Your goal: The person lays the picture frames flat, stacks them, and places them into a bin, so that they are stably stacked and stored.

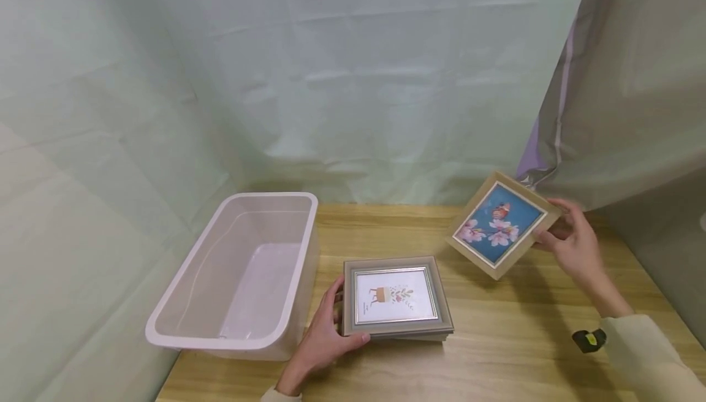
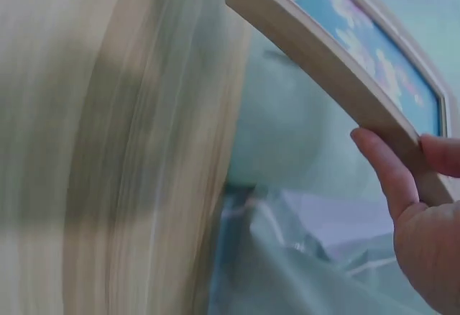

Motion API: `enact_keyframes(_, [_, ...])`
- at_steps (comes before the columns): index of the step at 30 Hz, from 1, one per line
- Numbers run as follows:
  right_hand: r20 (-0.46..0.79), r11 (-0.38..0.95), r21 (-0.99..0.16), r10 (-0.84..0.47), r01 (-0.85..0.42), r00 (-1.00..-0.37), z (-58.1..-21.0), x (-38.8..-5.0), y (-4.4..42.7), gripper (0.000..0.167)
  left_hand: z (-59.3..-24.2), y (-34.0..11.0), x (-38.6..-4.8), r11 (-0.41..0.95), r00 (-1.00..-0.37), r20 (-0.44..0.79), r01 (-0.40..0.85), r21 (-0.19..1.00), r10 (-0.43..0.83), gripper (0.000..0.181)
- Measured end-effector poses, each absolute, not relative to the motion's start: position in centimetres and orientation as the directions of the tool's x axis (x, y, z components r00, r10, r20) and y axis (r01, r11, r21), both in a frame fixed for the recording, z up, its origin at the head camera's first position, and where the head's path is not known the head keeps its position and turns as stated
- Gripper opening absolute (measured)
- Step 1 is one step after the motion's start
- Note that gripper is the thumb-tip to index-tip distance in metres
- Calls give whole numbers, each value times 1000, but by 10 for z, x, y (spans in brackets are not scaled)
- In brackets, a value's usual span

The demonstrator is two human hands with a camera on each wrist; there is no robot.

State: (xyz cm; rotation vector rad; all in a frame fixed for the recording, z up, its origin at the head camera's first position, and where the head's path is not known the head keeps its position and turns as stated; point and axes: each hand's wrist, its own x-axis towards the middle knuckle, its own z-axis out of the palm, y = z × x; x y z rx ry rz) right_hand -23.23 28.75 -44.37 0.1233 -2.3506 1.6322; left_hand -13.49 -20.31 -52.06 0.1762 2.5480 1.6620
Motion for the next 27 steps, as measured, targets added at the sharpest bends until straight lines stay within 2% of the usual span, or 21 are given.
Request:
enact_keyframes(6, [265, 18, -964, 149, -265, -953, -444, -219, 269, 66, -520, -203, -136, 407, -989, -13, 50, 912, 150, 127])
enact_keyframes(14, [162, -221, -953, 199, -206, -966, -439, -203, 248, 61, -516, -201, -138, 429, -988, -5, 62, 901, 154, 122])
enact_keyframes(20, [62, -412, -902, 173, -130, -983, -434, -190, 232, 58, -507, -200, -137, 452, -993, 88, 111, 885, 73, 102])
enact_keyframes(23, [-19, -471, -879, 173, -66, -985, -430, -184, 224, 58, -499, -196, -137, 440, -983, 183, 177, 880, 29, 88])
enact_keyframes(27, [-111, -540, -842, 154, 10, -982, -425, -175, 212, 58, -487, -186, -137, 316, -962, 273, 259, 913, -2, 70])
